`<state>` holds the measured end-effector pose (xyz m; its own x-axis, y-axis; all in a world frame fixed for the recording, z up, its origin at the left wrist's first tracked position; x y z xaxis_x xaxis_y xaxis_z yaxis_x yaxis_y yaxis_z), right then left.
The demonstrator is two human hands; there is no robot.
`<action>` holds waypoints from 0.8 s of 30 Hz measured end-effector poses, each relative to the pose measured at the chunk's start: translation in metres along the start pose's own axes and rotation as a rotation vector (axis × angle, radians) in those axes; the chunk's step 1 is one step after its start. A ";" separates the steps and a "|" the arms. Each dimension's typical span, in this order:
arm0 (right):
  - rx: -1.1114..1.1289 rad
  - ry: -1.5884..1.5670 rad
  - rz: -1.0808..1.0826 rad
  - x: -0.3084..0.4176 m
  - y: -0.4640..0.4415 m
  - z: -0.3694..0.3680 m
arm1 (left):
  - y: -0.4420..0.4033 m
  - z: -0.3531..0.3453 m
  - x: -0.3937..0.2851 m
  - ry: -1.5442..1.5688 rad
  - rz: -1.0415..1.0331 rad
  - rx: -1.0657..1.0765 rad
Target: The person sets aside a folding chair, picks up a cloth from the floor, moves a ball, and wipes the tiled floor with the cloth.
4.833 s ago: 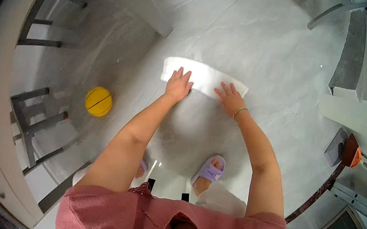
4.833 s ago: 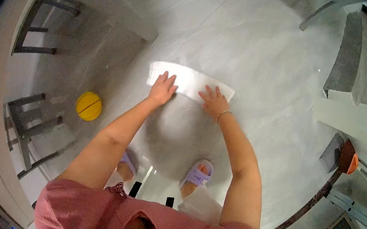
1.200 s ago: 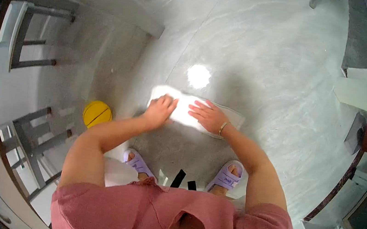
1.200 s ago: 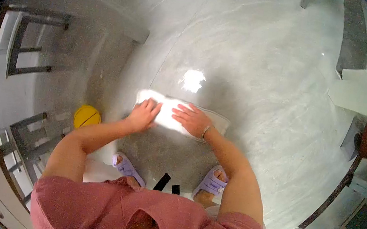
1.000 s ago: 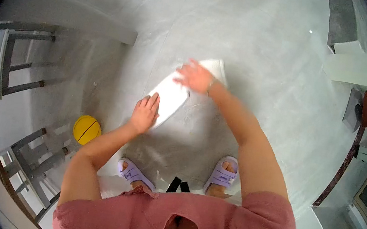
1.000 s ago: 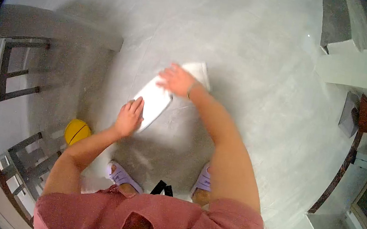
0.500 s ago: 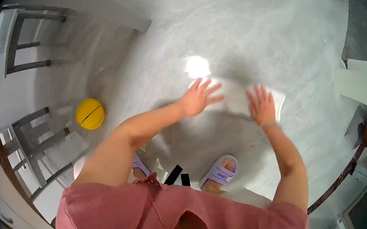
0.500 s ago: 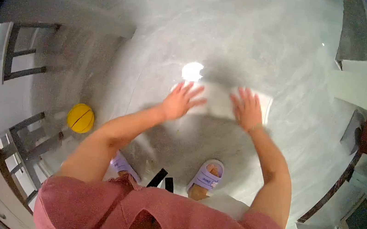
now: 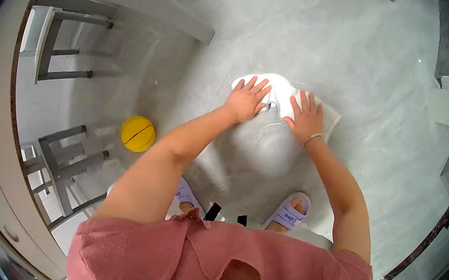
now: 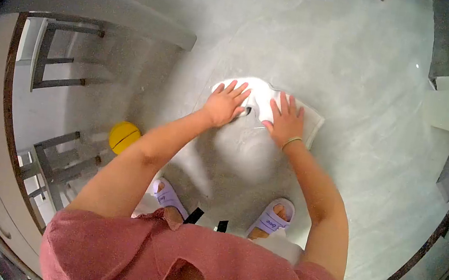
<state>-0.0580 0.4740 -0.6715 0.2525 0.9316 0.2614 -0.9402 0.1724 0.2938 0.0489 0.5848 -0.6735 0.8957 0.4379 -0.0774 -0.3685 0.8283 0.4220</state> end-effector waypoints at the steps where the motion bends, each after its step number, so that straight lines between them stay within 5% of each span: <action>1: 0.035 0.038 0.029 0.005 0.007 -0.011 | 0.009 -0.001 -0.002 -0.001 -0.008 -0.008; 6: 0.157 0.020 0.196 0.035 0.065 -0.042 | 0.094 -0.039 -0.020 -0.054 -0.154 0.161; 13: -0.028 0.008 0.139 0.026 0.021 -0.021 | -0.005 0.005 -0.002 0.048 0.041 0.062; 17: 0.023 0.049 0.126 0.017 0.031 -0.031 | 0.030 -0.012 -0.020 -0.016 0.029 -0.006; 21: 0.205 0.054 0.199 0.035 0.082 -0.048 | 0.084 -0.040 -0.023 -0.053 -0.079 0.140; 24: 0.117 0.059 0.144 0.037 0.069 -0.044 | 0.062 -0.032 -0.017 -0.071 -0.107 0.112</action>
<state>-0.1235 0.5344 -0.6820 0.1002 0.9618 0.2548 -0.9318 0.0009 0.3629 0.0029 0.6400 -0.6751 0.9450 0.3205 -0.0652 -0.2437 0.8230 0.5132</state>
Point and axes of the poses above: each hand's wrist, its own y-axis away from the middle knuckle, its own z-axis out of the back of the hand, x = y × z, the point moved 10 cm from there along -y, towards the middle knuckle, and after that the axes turned 4 degrees about z, right-handed, at the moved point
